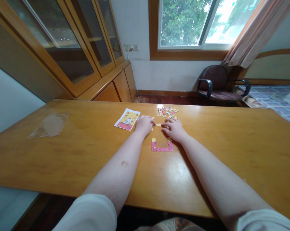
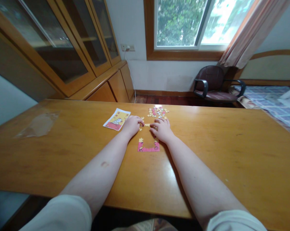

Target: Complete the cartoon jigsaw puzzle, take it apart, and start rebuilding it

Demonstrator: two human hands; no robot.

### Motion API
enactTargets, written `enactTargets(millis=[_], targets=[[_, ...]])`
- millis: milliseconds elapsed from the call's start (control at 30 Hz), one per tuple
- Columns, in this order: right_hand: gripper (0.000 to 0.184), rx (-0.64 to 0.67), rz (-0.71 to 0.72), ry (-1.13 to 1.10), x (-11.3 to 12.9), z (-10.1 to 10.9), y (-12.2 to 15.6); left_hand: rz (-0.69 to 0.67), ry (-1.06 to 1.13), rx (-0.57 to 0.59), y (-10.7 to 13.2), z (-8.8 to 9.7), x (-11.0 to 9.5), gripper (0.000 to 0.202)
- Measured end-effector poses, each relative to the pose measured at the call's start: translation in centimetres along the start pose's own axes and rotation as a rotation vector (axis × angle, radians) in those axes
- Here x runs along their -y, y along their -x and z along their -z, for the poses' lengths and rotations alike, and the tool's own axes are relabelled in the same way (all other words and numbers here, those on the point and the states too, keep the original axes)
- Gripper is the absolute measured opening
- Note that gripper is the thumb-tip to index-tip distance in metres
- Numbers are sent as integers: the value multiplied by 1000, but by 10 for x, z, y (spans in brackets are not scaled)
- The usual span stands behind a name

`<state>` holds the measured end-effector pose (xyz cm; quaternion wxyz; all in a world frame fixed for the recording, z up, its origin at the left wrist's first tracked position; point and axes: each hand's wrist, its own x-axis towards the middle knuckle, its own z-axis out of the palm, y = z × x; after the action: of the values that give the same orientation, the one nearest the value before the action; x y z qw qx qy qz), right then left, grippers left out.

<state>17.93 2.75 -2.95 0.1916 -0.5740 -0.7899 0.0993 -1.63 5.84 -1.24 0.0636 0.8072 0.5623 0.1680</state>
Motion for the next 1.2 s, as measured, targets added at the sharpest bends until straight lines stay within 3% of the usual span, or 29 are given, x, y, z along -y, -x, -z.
enactTargets(millis=[167, 367, 433, 533, 700, 767, 833, 933, 1033, 1200], targets=[[27, -9, 0, -6, 0, 1, 1, 24, 2, 5, -1, -1, 0, 31], [26, -11, -2, -31, 0, 1, 0, 173, 186, -126, 5, 10, 8, 32], [26, -13, 1, -38, 0, 1, 0, 247, 172, -106, 9, 18, 10, 30], [26, -18, 5, -43, 0, 2, 0, 251, 107, -71, 19, 40, 2, 27], [27, -19, 10, -55, -1, 2, -1, 145, 72, -141, 33, 96, -34, 23], [28, -24, 14, -58, -2, 1, -1, 102, 11, -111, 34, 103, -38, 18], [29, -29, 15, -57, -3, 0, -1, 51, -18, -117, 31, 94, -30, 17], [30, -27, 16, -54, -4, -2, -1, 2, 24, -218, 25, 61, 1, 23], [32, -33, 19, -50, -5, -2, -2, -8, 35, -162, 19, 32, 30, 23], [32, -36, 16, -49, -5, -3, -2, -44, 23, -157, 11, 19, 37, 27]])
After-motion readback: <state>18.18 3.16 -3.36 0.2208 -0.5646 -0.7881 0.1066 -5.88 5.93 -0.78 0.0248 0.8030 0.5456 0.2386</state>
